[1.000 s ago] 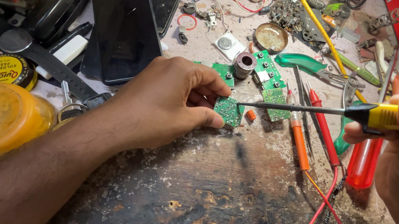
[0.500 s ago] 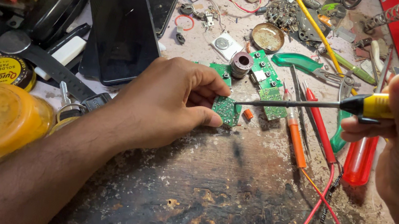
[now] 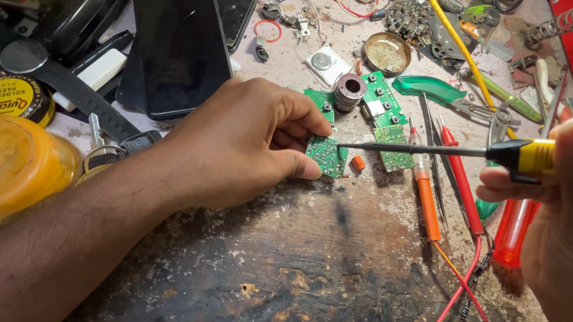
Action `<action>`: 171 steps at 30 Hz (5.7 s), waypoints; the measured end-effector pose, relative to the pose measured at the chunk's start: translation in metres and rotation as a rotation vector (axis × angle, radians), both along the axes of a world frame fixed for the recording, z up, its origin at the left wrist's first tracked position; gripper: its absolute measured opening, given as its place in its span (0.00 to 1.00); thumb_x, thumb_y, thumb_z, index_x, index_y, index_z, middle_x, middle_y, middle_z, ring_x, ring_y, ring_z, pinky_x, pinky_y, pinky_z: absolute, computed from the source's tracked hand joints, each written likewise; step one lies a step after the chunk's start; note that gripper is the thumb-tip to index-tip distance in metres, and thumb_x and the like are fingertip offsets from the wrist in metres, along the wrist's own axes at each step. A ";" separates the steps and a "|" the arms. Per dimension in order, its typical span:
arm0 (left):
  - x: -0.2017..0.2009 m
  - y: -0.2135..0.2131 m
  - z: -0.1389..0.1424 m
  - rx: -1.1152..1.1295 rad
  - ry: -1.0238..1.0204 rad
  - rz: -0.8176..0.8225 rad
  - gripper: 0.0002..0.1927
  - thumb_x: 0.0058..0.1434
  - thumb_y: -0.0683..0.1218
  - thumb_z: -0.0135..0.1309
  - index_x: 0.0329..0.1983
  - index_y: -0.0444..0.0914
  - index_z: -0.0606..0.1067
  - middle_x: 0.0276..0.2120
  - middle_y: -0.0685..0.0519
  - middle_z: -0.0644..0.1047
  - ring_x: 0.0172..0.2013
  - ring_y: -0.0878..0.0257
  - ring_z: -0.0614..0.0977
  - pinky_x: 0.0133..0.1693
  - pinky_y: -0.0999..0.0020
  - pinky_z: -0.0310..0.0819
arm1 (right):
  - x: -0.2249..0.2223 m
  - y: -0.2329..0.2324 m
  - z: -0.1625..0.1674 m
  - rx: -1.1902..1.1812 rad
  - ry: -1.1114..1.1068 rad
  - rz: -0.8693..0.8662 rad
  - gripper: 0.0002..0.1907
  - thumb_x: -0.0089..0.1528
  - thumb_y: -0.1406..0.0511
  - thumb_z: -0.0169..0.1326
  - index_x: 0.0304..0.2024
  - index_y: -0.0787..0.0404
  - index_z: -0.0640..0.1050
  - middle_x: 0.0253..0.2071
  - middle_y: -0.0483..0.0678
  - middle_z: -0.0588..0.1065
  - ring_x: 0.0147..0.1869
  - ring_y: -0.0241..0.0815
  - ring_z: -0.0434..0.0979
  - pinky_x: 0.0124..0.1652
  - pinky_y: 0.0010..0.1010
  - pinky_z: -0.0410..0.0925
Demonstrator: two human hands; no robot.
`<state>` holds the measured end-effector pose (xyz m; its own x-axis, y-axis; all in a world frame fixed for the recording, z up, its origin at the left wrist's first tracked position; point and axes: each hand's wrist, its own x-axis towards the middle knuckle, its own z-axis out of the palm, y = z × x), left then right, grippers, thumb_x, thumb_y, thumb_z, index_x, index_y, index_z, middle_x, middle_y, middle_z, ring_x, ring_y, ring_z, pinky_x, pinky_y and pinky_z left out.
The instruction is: The person holds small green circuit boards on a cluttered workbench and works on them with a soldering iron, repositioning the boards between touches. Near the end they set the iron aside and use tweezers to pick and position a small blue component on a board.
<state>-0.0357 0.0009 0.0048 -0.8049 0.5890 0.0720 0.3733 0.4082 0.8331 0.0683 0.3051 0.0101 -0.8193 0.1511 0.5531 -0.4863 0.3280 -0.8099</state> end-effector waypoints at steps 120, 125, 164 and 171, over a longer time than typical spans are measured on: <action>0.024 0.008 -0.015 0.051 0.359 -0.020 0.25 0.54 0.46 0.59 0.54 0.31 0.75 0.48 0.40 0.79 0.49 0.48 0.81 0.54 0.56 0.73 | -0.010 0.061 -0.014 0.018 -0.083 0.093 0.19 0.82 0.54 0.49 0.48 0.64 0.70 0.36 0.53 0.75 0.35 0.47 0.82 0.37 0.37 0.79; 0.023 0.012 -0.014 0.000 0.348 -0.004 0.28 0.55 0.45 0.62 0.58 0.34 0.72 0.45 0.42 0.80 0.42 0.52 0.83 0.48 0.56 0.77 | -0.009 0.061 -0.014 0.011 -0.091 0.091 0.19 0.82 0.54 0.49 0.47 0.64 0.70 0.36 0.54 0.75 0.35 0.47 0.82 0.36 0.37 0.79; 0.020 0.013 -0.015 0.160 0.245 0.022 0.32 0.53 0.43 0.63 0.58 0.36 0.61 0.50 0.41 0.82 0.31 0.56 0.86 0.36 0.59 0.79 | -0.018 0.074 -0.009 -0.154 -0.146 0.211 0.19 0.85 0.58 0.43 0.46 0.66 0.71 0.34 0.57 0.77 0.36 0.48 0.83 0.39 0.38 0.80; 0.021 0.014 -0.017 0.167 0.265 0.015 0.31 0.54 0.42 0.63 0.58 0.37 0.61 0.51 0.41 0.82 0.39 0.53 0.88 0.39 0.59 0.80 | -0.015 0.081 -0.019 0.040 -0.152 0.105 0.22 0.85 0.54 0.43 0.44 0.66 0.70 0.30 0.54 0.77 0.30 0.47 0.81 0.42 0.36 0.79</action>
<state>-0.0150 0.0145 -0.0118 -0.7539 0.5393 0.3752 0.5811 0.2809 0.7638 0.0532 0.3862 -0.0089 -0.9040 0.0410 0.4257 -0.3925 0.3157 -0.8639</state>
